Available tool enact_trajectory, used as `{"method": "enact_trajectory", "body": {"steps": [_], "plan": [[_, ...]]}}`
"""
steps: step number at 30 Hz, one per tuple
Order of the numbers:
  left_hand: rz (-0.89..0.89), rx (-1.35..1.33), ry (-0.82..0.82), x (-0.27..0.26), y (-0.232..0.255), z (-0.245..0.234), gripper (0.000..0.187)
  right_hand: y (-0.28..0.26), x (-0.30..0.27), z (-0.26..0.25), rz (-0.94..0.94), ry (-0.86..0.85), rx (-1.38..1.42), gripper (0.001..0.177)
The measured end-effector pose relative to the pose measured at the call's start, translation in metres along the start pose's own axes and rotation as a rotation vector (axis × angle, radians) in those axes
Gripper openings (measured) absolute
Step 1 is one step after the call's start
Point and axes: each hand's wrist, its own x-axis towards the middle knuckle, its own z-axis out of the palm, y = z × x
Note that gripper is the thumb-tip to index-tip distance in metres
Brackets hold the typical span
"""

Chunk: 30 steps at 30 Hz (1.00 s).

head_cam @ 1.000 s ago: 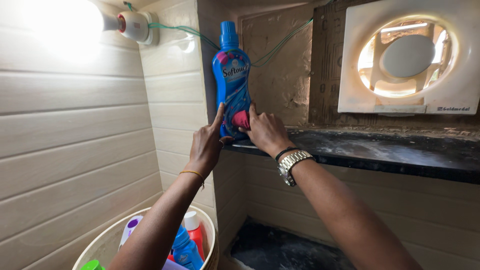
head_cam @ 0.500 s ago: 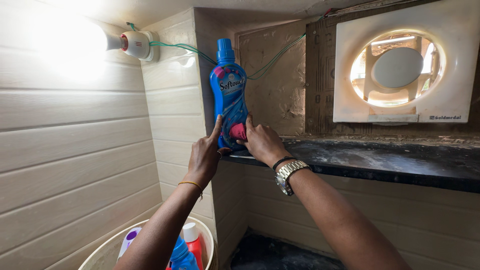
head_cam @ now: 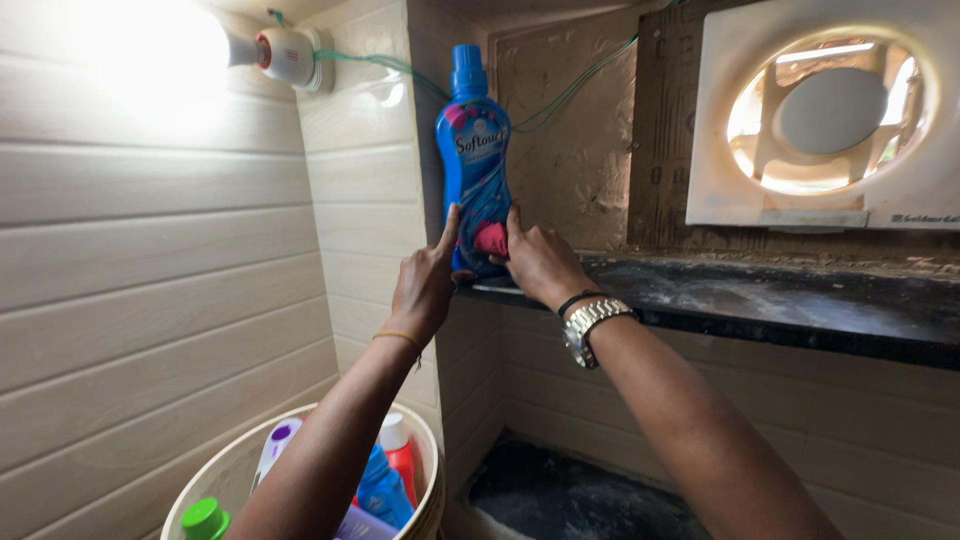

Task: The person wipes a blue Softtouch fabric conditioner bottle with a pink cloth, then places it on a bathroom shelf. Next, they wipe a green Comfort fabric conditioner bottle with the same cloth and place it on the shelf next to the first bottle.

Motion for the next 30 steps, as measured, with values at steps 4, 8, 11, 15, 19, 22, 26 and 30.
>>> {"method": "enact_trajectory", "body": {"steps": [4,8,11,15,19,22,26,30], "plan": [[0.029,-0.044,0.010,-0.003,-0.008,0.000,0.107,-0.001,-0.006,0.000,-0.051,0.113,-0.057,0.079],[0.088,-0.084,0.015,-0.019,-0.019,-0.009,0.077,-0.001,-0.017,0.001,-0.065,0.187,-0.066,0.063],[0.141,-0.005,0.053,-0.034,-0.024,-0.020,0.029,-0.002,-0.024,0.002,-0.106,0.249,-0.060,0.058],[0.185,0.045,0.074,-0.045,-0.028,-0.043,0.016,-0.006,-0.035,0.003,-0.089,0.256,-0.039,0.048],[0.211,0.052,0.055,-0.055,-0.033,-0.072,0.011,-0.007,-0.047,0.005,-0.168,0.341,0.008,0.038],[0.227,0.065,0.023,-0.066,-0.036,-0.093,0.010,-0.010,-0.060,0.008,-0.274,0.458,0.022,0.043],[0.216,0.099,-0.036,-0.087,-0.041,-0.117,0.016,-0.019,-0.081,0.011,-0.425,0.517,-0.038,0.055],[0.218,0.112,-0.085,-0.110,-0.050,-0.136,0.025,-0.036,-0.106,0.017,-0.515,0.551,-0.165,0.046]]}}
